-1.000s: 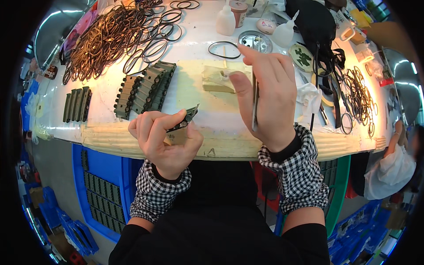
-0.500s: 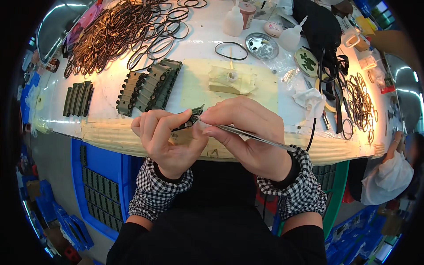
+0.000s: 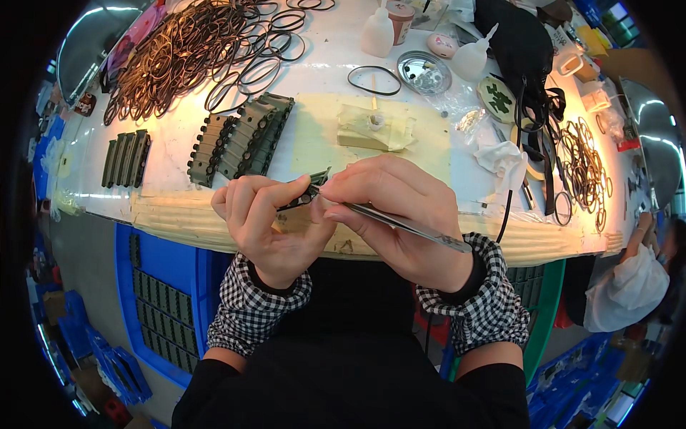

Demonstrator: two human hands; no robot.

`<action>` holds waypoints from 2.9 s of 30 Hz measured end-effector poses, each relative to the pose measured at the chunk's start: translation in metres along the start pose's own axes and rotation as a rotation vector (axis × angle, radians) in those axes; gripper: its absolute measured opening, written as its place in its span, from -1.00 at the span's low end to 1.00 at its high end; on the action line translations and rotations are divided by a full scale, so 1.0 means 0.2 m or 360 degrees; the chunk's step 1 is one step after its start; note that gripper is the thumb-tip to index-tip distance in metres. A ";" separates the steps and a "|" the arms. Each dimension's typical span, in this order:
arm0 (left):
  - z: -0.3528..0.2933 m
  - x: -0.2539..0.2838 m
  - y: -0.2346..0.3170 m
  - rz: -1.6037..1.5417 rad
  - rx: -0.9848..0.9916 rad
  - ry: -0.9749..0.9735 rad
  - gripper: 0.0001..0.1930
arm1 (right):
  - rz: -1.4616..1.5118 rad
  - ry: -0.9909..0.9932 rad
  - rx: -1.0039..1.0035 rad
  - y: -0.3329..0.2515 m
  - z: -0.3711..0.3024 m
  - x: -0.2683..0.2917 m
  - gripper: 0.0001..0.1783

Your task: Assembling small plastic components by inserting wires and rings using tweezers.

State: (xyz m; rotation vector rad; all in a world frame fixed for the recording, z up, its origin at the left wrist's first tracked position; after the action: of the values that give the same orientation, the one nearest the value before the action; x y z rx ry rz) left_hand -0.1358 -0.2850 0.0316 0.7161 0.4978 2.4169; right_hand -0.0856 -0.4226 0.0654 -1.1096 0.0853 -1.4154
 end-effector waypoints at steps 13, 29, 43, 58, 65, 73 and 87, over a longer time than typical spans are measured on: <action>0.00 0.00 0.01 -0.0005 0.0004 -0.0065 -0.73 | -0.0085 -0.0137 0.0041 -0.02 0.03 -0.01 -0.83; 0.00 0.03 -0.14 -0.1443 0.0826 -0.0005 -0.82 | -0.1004 0.0320 0.0112 0.08 0.14 0.17 -0.82; -0.11 -0.13 -0.09 -0.2357 0.1508 -0.0212 -0.86 | -0.0085 0.0568 0.0029 -0.15 0.08 0.22 -0.92; -0.11 -0.14 -0.06 -0.2330 0.1548 -0.0251 -0.90 | 0.0509 0.0311 -0.0259 -0.06 0.04 0.06 -0.84; -0.12 -0.14 -0.07 -0.2508 0.1468 -0.0260 -0.89 | 0.0548 0.0367 -0.0168 -0.06 0.04 0.06 -0.97; -0.12 -0.14 -0.08 -0.2507 0.1467 -0.0226 -0.88 | 0.0598 0.0379 -0.0190 -0.05 0.04 0.05 -0.97; -0.11 -0.14 -0.07 -0.2478 0.1509 -0.0215 -0.89 | 0.0601 0.0386 -0.0195 -0.05 0.04 0.06 -0.96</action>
State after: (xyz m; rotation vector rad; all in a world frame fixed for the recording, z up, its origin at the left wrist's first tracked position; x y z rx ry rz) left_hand -0.1240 -0.2952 -0.0034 0.4635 1.4535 0.6027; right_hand -0.0843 -0.4243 0.0827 -0.9555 0.5344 -1.2069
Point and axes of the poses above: each hand's wrist, its own z-axis towards the middle knuckle, its own x-axis out of the back of the hand, y = z × x, the point moved 9 cm from there along z, towards the middle knuckle, and after that the axes turned 5 degrees about -z, right-handed, at the moved point
